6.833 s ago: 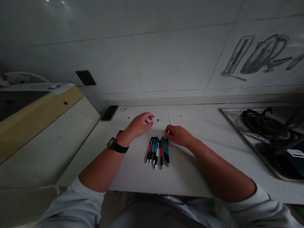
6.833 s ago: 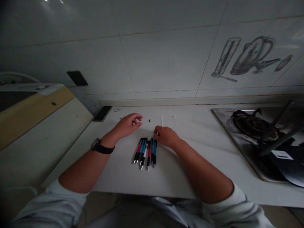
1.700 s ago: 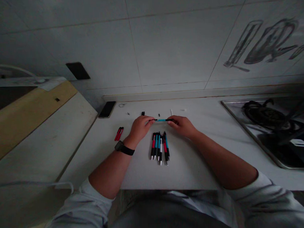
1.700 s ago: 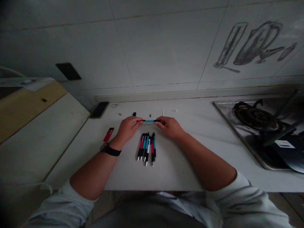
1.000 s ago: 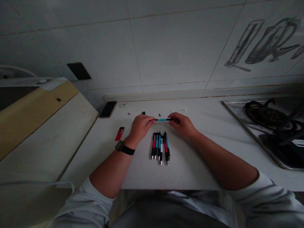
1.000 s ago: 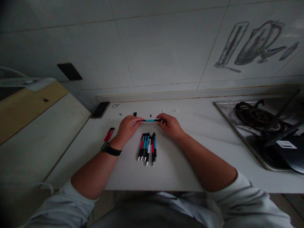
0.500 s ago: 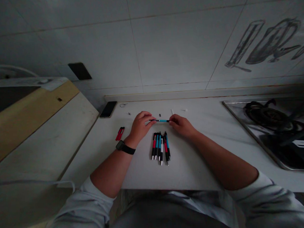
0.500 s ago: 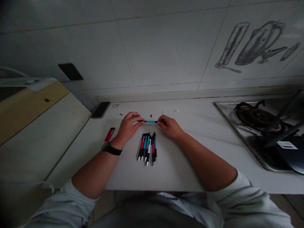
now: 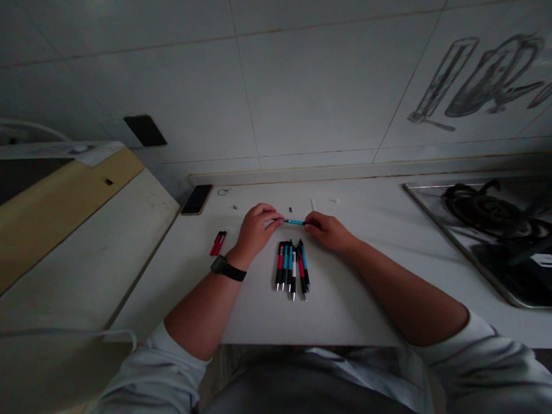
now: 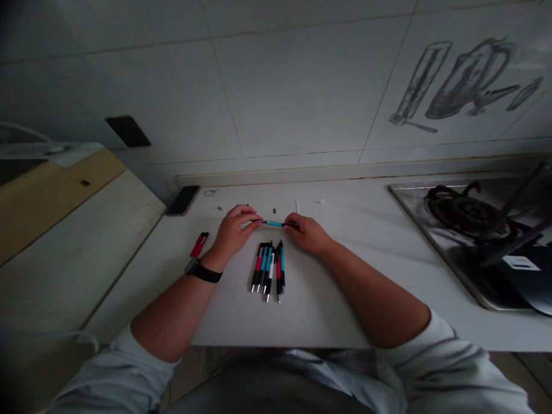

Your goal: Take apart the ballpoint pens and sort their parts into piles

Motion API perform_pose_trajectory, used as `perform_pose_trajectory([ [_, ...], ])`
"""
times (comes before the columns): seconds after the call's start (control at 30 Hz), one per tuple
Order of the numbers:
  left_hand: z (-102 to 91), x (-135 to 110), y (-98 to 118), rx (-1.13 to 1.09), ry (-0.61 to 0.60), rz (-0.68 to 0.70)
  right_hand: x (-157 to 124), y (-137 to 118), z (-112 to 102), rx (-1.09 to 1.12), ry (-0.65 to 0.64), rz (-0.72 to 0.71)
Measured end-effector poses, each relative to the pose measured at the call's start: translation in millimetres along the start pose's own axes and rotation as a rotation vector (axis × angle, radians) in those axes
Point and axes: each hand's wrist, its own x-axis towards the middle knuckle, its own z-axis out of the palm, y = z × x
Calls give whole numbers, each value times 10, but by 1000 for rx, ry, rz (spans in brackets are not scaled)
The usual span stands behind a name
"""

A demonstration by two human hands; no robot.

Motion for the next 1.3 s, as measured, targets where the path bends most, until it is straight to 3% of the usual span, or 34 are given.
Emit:
perform_pose_trajectory([
  [0.1,0,-1,11,3,-7,-3,1,2,1,9,40,5],
  [0.2,5,-3,15,8,-4,5,5,-3,0,12,-13,-29],
  [0.43,7,-5,16,7,-18,26,2,1,14,8,1,-31],
  [0.73,6,3,-25,-76,-55,-70,7,-7,-14,-1,57,-73],
  [0.97,-48,35,-181,-87,-42,-185,18,60,-90,-182,155,-33],
  [1.13,-61,19,-190,5,-110,-146,-8,30,-105,-359,92,35],
  [1.3,-112,14,-92,75,-134,-93,-17,0,-91,-387,48,28],
])
